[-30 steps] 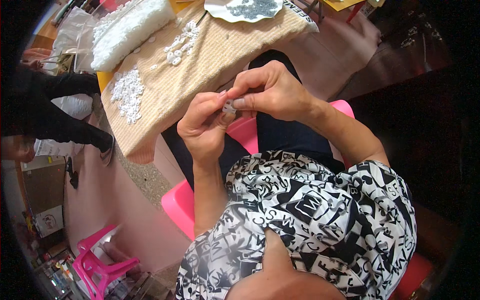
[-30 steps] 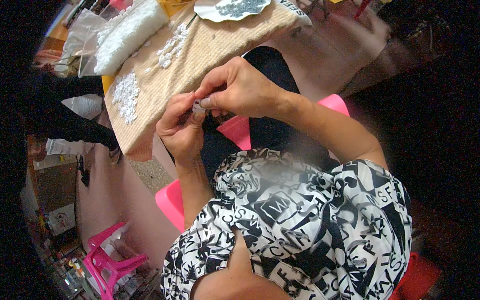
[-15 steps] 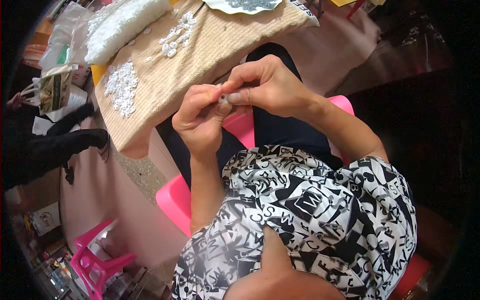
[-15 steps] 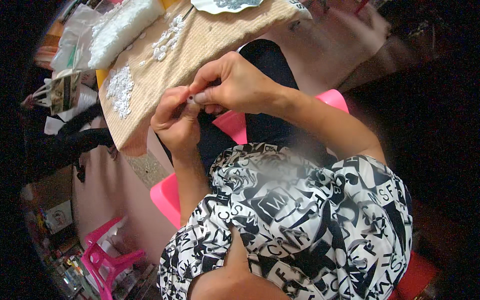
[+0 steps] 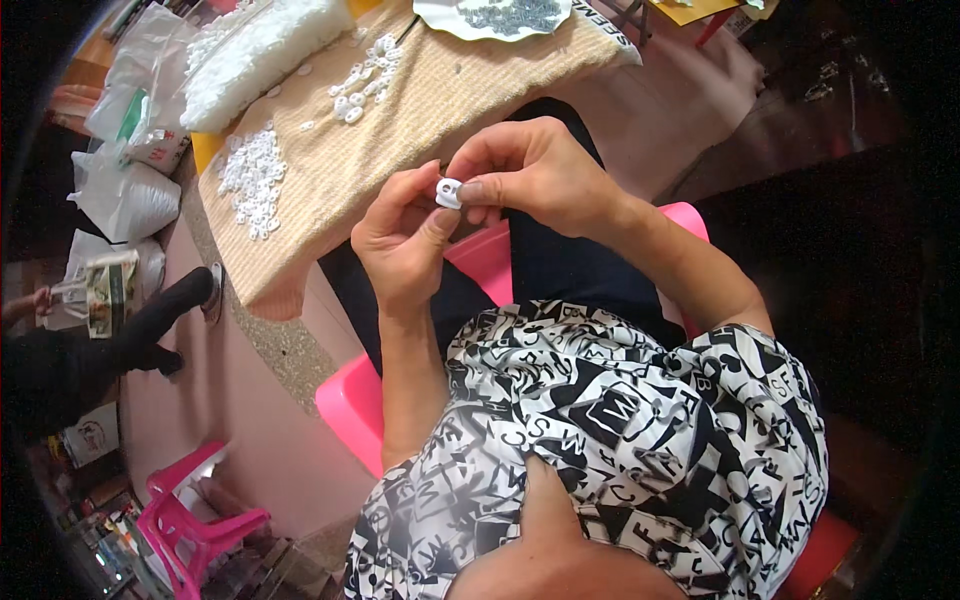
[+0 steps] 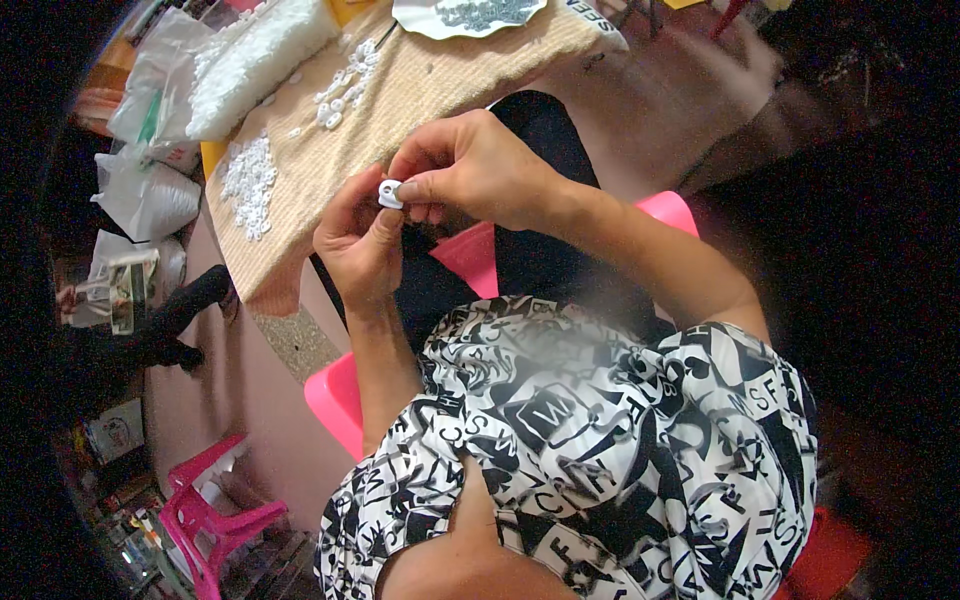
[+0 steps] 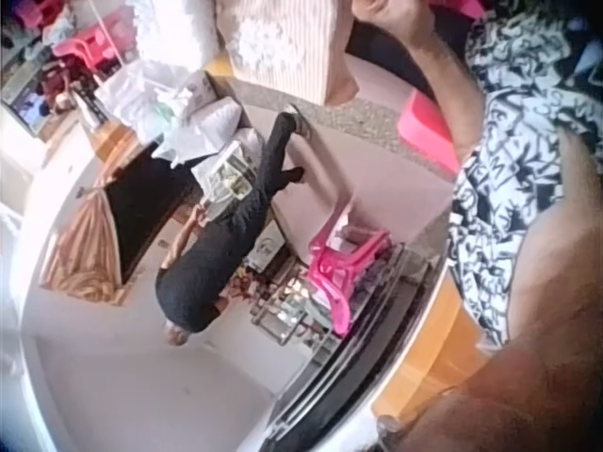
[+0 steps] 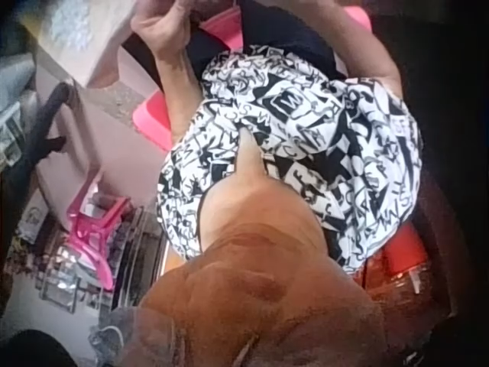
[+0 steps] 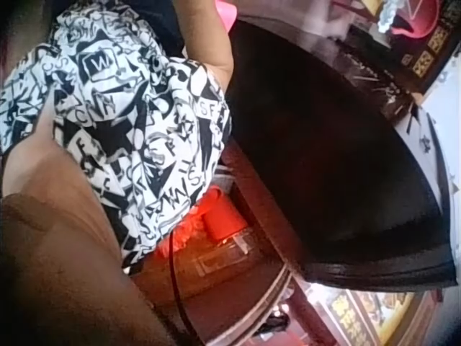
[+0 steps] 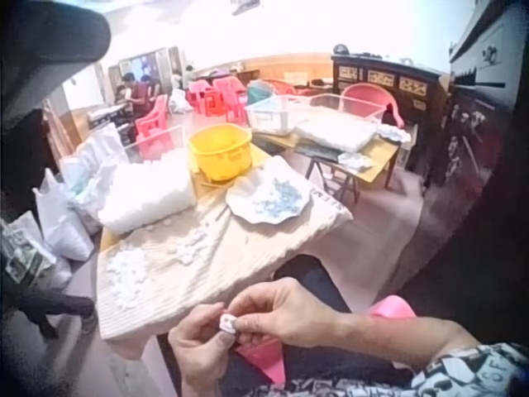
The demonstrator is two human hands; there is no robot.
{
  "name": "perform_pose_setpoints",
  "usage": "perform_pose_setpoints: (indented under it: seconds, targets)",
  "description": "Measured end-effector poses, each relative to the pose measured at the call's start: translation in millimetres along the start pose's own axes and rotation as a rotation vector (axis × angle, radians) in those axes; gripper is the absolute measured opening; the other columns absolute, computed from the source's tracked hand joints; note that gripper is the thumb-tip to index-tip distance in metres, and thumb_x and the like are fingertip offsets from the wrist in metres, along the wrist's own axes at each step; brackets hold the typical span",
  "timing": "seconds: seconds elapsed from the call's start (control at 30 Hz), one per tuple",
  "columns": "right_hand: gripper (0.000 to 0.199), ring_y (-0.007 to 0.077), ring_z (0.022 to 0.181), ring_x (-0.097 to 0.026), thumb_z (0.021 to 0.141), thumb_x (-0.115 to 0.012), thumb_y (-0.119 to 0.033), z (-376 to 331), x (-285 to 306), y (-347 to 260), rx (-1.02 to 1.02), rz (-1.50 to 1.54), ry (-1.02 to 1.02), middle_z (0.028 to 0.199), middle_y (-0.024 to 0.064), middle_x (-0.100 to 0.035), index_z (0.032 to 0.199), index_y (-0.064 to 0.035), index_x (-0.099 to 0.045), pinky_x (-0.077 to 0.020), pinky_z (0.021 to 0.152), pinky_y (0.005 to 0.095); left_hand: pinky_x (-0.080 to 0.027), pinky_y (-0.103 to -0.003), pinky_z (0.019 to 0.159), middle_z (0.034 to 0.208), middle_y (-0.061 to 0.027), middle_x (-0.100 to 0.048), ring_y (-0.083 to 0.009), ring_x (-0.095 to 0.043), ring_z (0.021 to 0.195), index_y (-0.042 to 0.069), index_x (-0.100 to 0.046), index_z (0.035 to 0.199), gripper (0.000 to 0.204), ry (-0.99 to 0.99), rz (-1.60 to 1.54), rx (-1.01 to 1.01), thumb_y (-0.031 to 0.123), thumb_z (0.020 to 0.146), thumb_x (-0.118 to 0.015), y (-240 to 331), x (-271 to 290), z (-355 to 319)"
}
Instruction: Assembling small hardware components by hand, joining white plastic parts with small pins.
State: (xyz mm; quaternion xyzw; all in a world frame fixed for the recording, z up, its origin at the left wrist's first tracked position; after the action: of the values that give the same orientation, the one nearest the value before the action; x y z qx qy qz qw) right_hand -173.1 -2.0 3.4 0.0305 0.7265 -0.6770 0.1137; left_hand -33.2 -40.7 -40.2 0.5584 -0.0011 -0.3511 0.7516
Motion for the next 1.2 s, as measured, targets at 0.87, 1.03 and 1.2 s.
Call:
perform_pose_setpoints:
  seconds: [0.87, 1.03, 1.2]
  targets:
    - [0.023, 0.0095, 0.061, -0.054, 0.076, -0.061, -0.013, 73, 42, -37, 0.125, -0.264, 0.196, 0.072, 0.0047, -0.059, 0.091, 0.0034, -0.059, -0.0445, 0.055, 0.0215, -0.042, -0.019, 0.056, 0.073, -0.0045, -0.059, -0.0084, -0.053, 0.061, -0.003, -0.061, 0.092, 0.02, 0.345, 0.18, 0.111, 0.006, 0.075, -0.065, -13, 44, 2]
    - [0.023, 0.0171, 0.062, -0.058, 0.07, -0.066, -0.01, 204, 121, -80, 0.291, -0.367, 0.353, 0.071, 0.0116, -0.06, 0.086, 0.0053, -0.06, -0.0468, 0.057, 0.0273, -0.039, -0.017, 0.052, 0.073, -0.0029, -0.058, -0.0063, -0.051, 0.059, -0.003, -0.061, 0.091, 0.019, 0.338, 0.267, 0.109, 0.006, 0.075, -0.065, -10, 38, 0]
    - [0.019, 0.0175, 0.04, -0.046, 0.067, -0.053, 0.002, 281, 158, -118, 0.383, 0.054, 0.479, 0.05, 0.0056, -0.043, 0.056, -0.0087, -0.04, -0.0339, 0.034, 0.0315, -0.041, -0.019, 0.056, 0.077, -0.0049, -0.058, -0.0083, -0.052, 0.063, -0.004, -0.061, 0.091, 0.018, 0.336, 0.285, 0.098, 0.004, 0.075, -0.064, -14, 41, 2]
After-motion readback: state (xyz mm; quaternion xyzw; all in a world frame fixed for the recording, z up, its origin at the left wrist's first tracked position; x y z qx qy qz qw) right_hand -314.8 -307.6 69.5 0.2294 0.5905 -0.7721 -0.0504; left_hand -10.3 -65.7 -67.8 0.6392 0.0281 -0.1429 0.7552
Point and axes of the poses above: each hand's wrist, its own z-axis towards the middle knuckle, its own x-axis out of the back of the hand, y = z × x, the point moved 3 cm from there along z, towards the middle knuckle
